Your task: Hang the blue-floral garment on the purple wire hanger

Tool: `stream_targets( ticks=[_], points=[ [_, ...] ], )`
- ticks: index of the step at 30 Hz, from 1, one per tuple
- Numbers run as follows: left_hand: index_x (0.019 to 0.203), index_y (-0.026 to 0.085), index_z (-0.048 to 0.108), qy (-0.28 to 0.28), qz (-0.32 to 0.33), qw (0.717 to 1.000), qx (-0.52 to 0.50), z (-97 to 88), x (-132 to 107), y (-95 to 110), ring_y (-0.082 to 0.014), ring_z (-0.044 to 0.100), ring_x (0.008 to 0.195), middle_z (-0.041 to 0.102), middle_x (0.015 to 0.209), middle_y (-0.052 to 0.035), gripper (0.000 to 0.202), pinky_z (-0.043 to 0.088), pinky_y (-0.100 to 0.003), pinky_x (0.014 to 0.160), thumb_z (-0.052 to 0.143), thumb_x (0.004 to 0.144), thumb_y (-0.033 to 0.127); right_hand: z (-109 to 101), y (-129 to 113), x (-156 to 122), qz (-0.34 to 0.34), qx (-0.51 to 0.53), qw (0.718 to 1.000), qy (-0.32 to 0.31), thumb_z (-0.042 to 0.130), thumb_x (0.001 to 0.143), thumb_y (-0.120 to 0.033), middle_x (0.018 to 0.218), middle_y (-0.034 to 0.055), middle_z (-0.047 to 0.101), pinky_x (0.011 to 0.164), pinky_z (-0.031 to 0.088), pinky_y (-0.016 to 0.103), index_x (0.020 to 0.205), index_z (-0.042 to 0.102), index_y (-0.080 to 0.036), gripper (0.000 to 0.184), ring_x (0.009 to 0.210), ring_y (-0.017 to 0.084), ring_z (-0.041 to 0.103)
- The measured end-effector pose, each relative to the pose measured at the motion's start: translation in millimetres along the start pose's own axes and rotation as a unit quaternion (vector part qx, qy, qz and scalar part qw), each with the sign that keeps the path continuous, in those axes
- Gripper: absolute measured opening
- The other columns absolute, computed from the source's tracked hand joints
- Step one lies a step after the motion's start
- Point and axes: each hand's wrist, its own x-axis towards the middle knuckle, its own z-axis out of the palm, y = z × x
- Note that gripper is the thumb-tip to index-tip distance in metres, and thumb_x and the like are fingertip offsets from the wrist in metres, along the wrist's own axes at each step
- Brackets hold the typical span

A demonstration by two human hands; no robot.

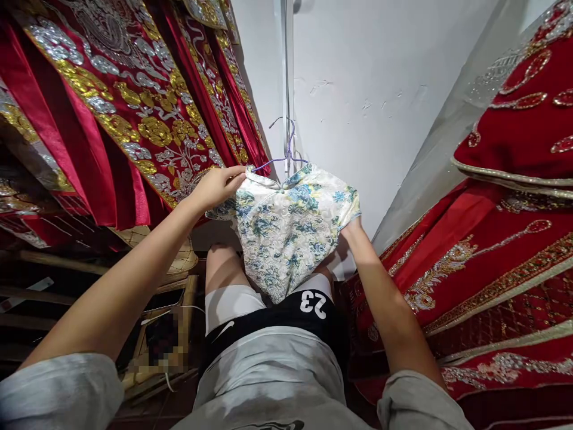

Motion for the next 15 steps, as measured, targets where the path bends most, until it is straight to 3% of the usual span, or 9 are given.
stream_targets(
  ticks=[2, 4, 8, 11, 13, 14, 15],
  points=[
    [0.119, 0.023, 0.072, -0.01, 0.003, 0.999, 0.033, -2.3, 1.3, 6.2, -0.0241, 0.062, 0.072, 0.072, 0.082, -0.0069, 0.038, 0.041, -0.031, 0.066, 0.044, 0.1, 0.04, -9.5, 8.9, 8.4, -0.01, 0.055, 0.998, 0.032, 0.036, 0.098, -0.073, 0.129, 0.012, 0.068, 0.095, 0.056, 0.046, 0.128, 0.065, -0.022, 0.065, 0.117, 0.029, 0.067],
    [0.116, 0.022, 0.071, 0.011, 0.006, 0.999, 0.053, -2.7, 10.7, 14.7, -0.0257, 0.063, 0.078, 0.073, 0.089, -0.0083, 0.035, 0.043, -0.032, 0.07, 0.045, 0.099, 0.038, -19.3, 13.2, 17.0, -0.028, 0.114, 0.99, 0.072, 0.032, 0.091, -0.082, 0.126, 0.0157, 0.07, 0.094, 0.055, 0.049, 0.131, 0.063, -0.02, 0.08, 0.119, 0.033, 0.066],
    [0.106, 0.018, 0.067, 0.073, 0.011, 0.996, 0.054, 0.7, 47.2, 30.8, -0.0266, 0.061, 0.086, 0.068, 0.094, -0.0117, 0.028, 0.046, -0.039, 0.083, 0.044, 0.099, 0.03, -26.8, -2.9, 13.3, -0.066, 0.144, 0.978, 0.133, 0.034, 0.091, -0.076, 0.133, 0.0177, 0.066, 0.097, 0.054, 0.055, 0.139, 0.057, -0.02, 0.078, 0.129, 0.036, 0.061],
    [0.102, 0.017, 0.063, 0.089, 0.036, 0.994, 0.053, 11.0, 66.2, 38.5, -0.0294, 0.059, 0.096, 0.063, 0.097, -0.0138, 0.022, 0.044, -0.046, 0.093, 0.043, 0.099, 0.027, -12.4, -30.3, -28.1, -0.077, 0.213, 0.958, 0.178, 0.026, 0.093, -0.074, 0.137, 0.0162, 0.063, 0.097, 0.055, 0.056, 0.146, 0.053, -0.024, 0.078, 0.137, 0.037, 0.054],
    [0.102, 0.017, 0.06, 0.103, 0.055, 0.993, 0.016, 24.4, 64.8, 40.2, -0.0318, 0.057, 0.106, 0.061, 0.104, -0.015, 0.019, 0.042, -0.049, 0.099, 0.043, 0.098, 0.025, 8.0, -46.3, -68.0, -0.075, 0.27, 0.948, 0.15, 0.029, 0.088, -0.083, 0.136, 0.015, 0.064, 0.095, 0.056, 0.057, 0.148, 0.052, -0.029, 0.083, 0.136, 0.04, 0.054],
    [0.102, 0.018, 0.059, 0.111, 0.059, 0.992, -0.026, 33.1, 59.9, 40.2, -0.0319, 0.057, 0.109, 0.061, 0.106, -0.0147, 0.016, 0.042, -0.049, 0.101, 0.044, 0.098, 0.024, 21.1, -52.1, -87.2, -0.071, 0.288, 0.949, 0.104, 0.043, 0.082, -0.086, 0.136, 0.0134, 0.065, 0.094, 0.056, 0.057, 0.148, 0.052, -0.033, 0.086, 0.136, 0.041, 0.054],
    [0.102, 0.019, 0.059, 0.117, 0.06, 0.988, -0.077, 42.9, 53.0, 39.9, -0.031, 0.057, 0.11, 0.061, 0.108, -0.0137, 0.015, 0.043, -0.049, 0.102, 0.046, 0.097, 0.024, 35.7, -56.2, -103.7, -0.061, 0.306, 0.95, 0.018, 0.061, 0.072, -0.084, 0.141, 0.0117, 0.062, 0.096, 0.056, 0.057, 0.151, 0.048, -0.037, 0.093, 0.137, 0.043, 0.052]
  ],
)
